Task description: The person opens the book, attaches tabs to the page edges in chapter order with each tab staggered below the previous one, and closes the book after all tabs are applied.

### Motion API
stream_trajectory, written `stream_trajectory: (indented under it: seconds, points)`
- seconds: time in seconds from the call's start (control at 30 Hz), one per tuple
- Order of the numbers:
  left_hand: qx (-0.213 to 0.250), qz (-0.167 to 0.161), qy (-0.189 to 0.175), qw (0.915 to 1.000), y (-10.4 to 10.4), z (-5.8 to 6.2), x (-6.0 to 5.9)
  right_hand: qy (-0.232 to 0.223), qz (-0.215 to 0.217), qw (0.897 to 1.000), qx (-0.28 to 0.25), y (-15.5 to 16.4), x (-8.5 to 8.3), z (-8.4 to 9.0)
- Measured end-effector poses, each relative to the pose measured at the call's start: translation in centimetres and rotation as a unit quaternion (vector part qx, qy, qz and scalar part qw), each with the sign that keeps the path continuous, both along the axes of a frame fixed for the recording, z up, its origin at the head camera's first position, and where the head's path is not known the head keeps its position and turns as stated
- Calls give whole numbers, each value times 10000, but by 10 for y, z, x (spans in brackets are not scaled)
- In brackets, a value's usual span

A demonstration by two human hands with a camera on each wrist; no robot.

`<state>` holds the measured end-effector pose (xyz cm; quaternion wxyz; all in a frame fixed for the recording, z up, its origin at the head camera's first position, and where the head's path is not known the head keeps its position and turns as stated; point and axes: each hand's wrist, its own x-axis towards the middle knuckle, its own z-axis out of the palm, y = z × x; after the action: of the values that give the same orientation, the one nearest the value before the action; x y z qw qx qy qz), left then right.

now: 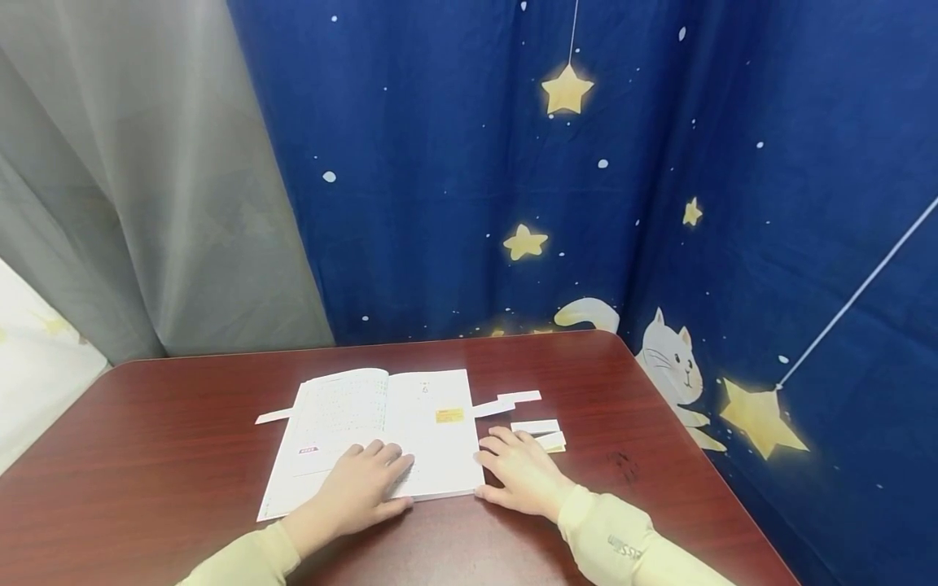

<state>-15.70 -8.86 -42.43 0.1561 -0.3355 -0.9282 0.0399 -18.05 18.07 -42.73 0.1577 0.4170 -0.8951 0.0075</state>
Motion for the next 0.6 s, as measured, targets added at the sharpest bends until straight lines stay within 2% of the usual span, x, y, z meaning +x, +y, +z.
stream_trajectory:
  seconds: [0.3,0.6]
  points:
    - [169,-64,111,9998,0,1,-3,-89,217,9994,-237,1,0,-2]
    - [415,-86,-87,9991,-4,3,-5,-123,250,9994,-218,0,1,0]
